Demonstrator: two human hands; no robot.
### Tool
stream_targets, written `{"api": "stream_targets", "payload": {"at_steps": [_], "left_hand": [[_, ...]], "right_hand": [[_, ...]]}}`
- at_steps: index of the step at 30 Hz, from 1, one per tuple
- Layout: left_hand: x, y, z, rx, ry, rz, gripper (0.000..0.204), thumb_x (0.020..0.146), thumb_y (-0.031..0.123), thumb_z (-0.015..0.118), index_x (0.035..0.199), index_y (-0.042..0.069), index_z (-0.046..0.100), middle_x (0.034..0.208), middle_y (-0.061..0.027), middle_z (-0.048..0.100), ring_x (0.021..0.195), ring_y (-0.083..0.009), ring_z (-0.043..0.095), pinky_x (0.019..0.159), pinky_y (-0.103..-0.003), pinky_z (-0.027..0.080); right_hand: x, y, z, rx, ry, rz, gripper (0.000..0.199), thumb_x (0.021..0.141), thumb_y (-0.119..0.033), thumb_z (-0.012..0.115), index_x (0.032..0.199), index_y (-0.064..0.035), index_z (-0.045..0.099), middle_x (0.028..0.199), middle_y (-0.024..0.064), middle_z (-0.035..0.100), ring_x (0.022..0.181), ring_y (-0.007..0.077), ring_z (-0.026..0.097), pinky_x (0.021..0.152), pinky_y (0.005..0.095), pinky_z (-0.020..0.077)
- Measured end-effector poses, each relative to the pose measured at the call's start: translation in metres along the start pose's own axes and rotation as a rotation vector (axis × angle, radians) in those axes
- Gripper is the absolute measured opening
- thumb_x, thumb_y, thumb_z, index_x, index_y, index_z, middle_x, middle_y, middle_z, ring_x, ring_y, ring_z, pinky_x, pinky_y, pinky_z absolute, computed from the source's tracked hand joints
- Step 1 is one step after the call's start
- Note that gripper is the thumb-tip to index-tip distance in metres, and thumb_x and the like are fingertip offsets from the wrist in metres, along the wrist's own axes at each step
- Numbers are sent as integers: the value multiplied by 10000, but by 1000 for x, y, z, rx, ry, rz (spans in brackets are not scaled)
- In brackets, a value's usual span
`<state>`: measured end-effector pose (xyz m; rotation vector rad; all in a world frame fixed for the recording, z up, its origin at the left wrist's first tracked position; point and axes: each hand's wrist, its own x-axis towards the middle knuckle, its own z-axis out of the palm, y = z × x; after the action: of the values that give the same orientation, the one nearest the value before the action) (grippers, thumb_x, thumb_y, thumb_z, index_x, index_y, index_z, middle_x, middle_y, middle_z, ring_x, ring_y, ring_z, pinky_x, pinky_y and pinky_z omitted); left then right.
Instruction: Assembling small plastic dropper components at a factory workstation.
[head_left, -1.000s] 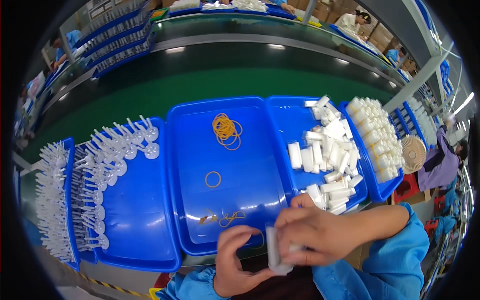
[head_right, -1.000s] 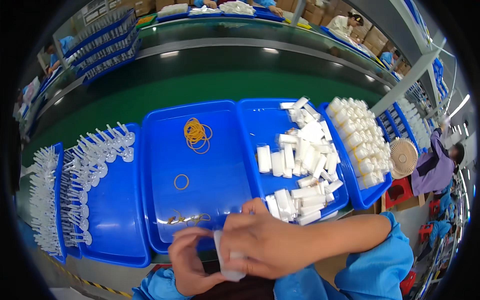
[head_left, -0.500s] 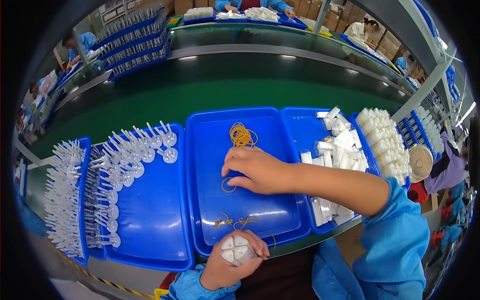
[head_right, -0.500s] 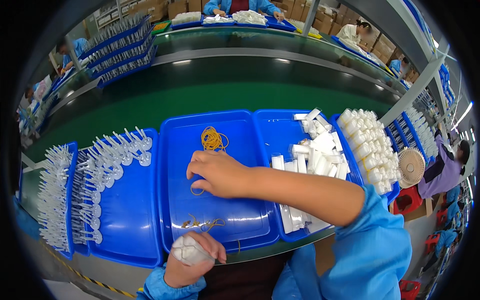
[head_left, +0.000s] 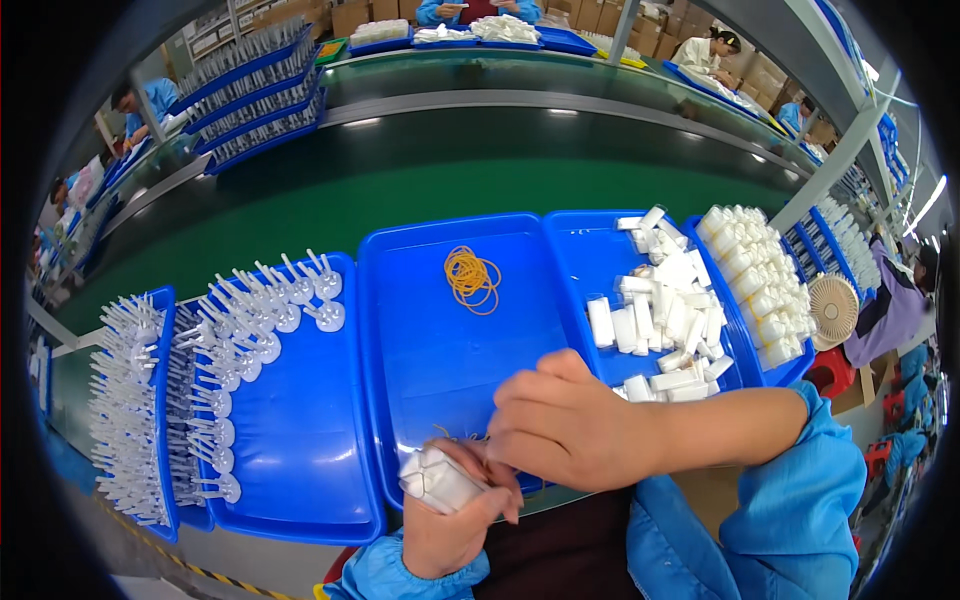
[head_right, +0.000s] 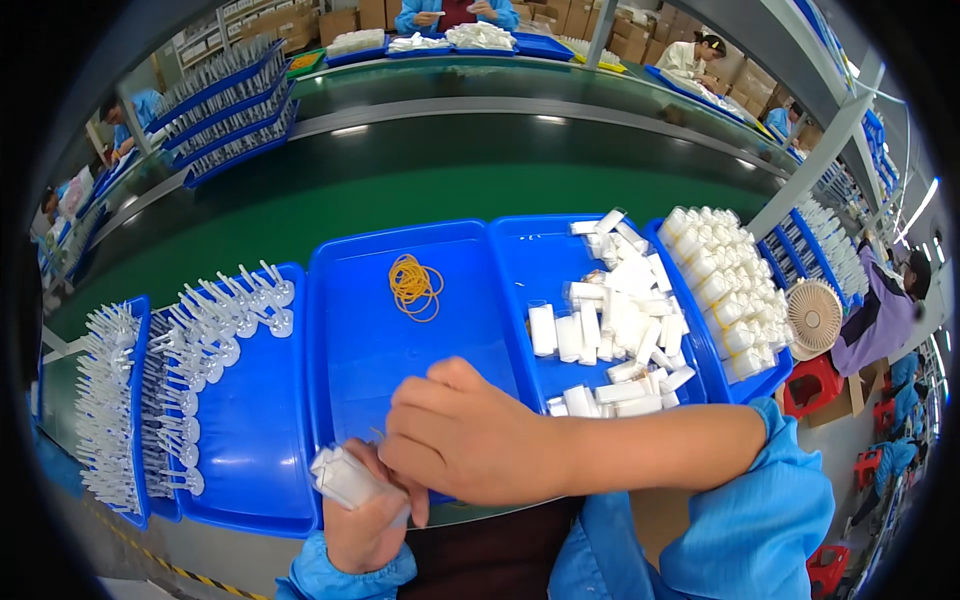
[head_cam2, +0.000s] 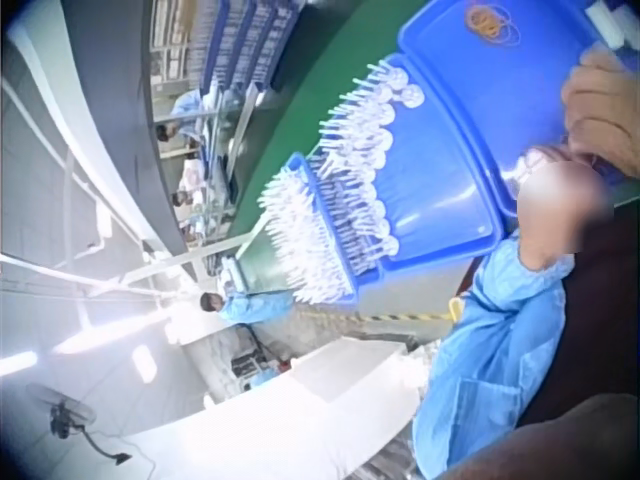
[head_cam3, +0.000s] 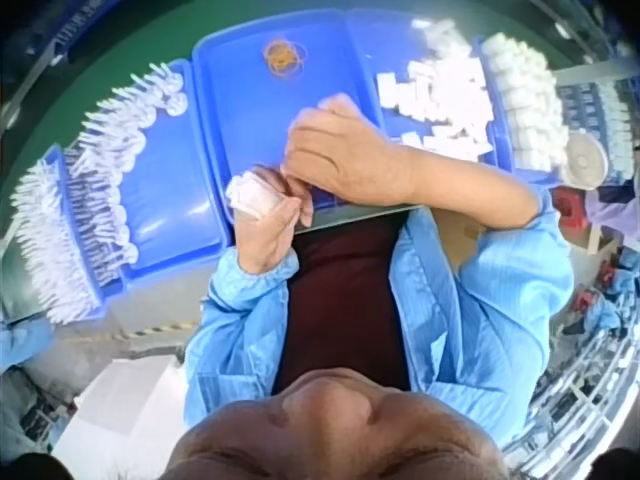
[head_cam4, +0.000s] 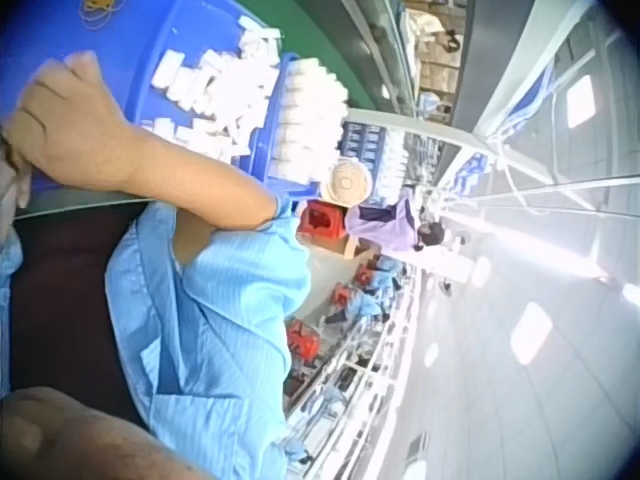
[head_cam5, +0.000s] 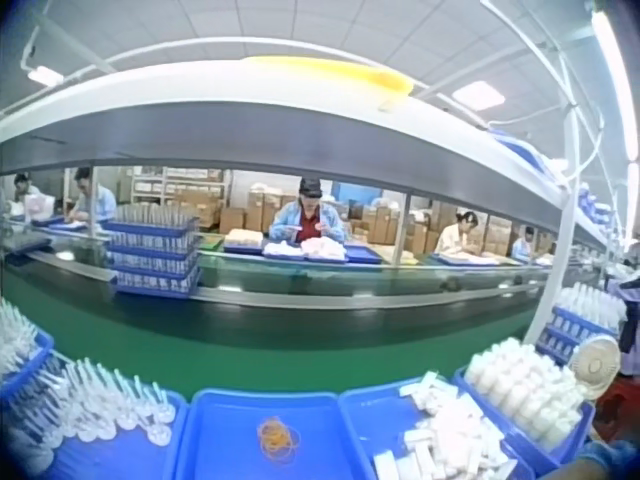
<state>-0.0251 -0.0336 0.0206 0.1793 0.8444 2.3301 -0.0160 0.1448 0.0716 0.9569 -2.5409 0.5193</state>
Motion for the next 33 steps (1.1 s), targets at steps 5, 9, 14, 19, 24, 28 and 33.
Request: {"api": "stream_targets", "payload": {"at_steps": [5, 9, 14, 19, 24, 28, 33], "left_hand": [[-4, 14, -3, -230, -646, -342, 109, 750, 5, 598, 786, 29, 498, 744, -111, 489, 626, -237, 559, 495, -313, 452], [-2, 4, -7, 225, -533, -21, 382, 733, -12, 671, 1047, -7, 452, 740, -114, 509, 616, -215, 550, 540, -283, 455], [4, -27, 11, 1118, -261, 394, 1003, 666, -54, 680, 1379, -2, -23, 738, -64, 508, 615, -139, 511, 605, -245, 421], [16, -22, 23, 1068, -141, 258, 1027, 676, -35, 679, 1407, 13, -41, 707, -70, 541, 609, -145, 557, 550, -276, 454], [13, 1, 29, 412, -4, -178, 1098, 678, -98, 624, 1414, 155, -150, 745, -78, 536, 666, -138, 546, 598, -253, 453], [0, -26, 20, 787, -123, 560, 1173, 656, -81, 685, 1392, 164, -195, 780, -82, 535, 660, -138, 535, 584, -260, 460], [9, -22, 28, 1294, -306, 826, 908, 654, 90, 794, 1254, -6, 120, 818, -104, 531, 681, -188, 580, 579, -293, 464]], "right_hand": [[-38, 5, -17, 18, 49, 177, 165, 722, -116, 572, 879, -94, 616, 841, 18, 549, 845, 213, 532, 752, 352, 360], [-64, 0, -28, 1431, 407, 765, 190, 896, -212, 470, 801, -55, 519, 784, 52, 528, 864, 230, 517, 799, 402, 369], [-65, -18, -40, 1807, 435, 690, 242, 901, -246, 503, 827, -17, 527, 515, 7, 424, 475, 149, 444, 709, 373, 415], [-44, -52, -45, 793, -68, 182, 221, 791, -58, 630, 980, 54, 605, 576, 54, 508, 480, 169, 490, 513, 275, 410], [-65, -51, -23, 1381, 44, 118, 164, 833, -126, 554, 824, 26, 613, 573, 87, 529, 522, 240, 514, 584, 369, 440], [-76, -51, -34, 2036, 379, 533, 258, 870, -49, 422, 1021, 104, 564, 786, 157, 632, 658, 245, 605, 635, 327, 494], [-59, -24, -40, 1285, 47, 514, 419, 849, -13, 553, 1258, 12, 468, 1176, 200, 533, 748, 213, 655, 607, 269, 530]]}}
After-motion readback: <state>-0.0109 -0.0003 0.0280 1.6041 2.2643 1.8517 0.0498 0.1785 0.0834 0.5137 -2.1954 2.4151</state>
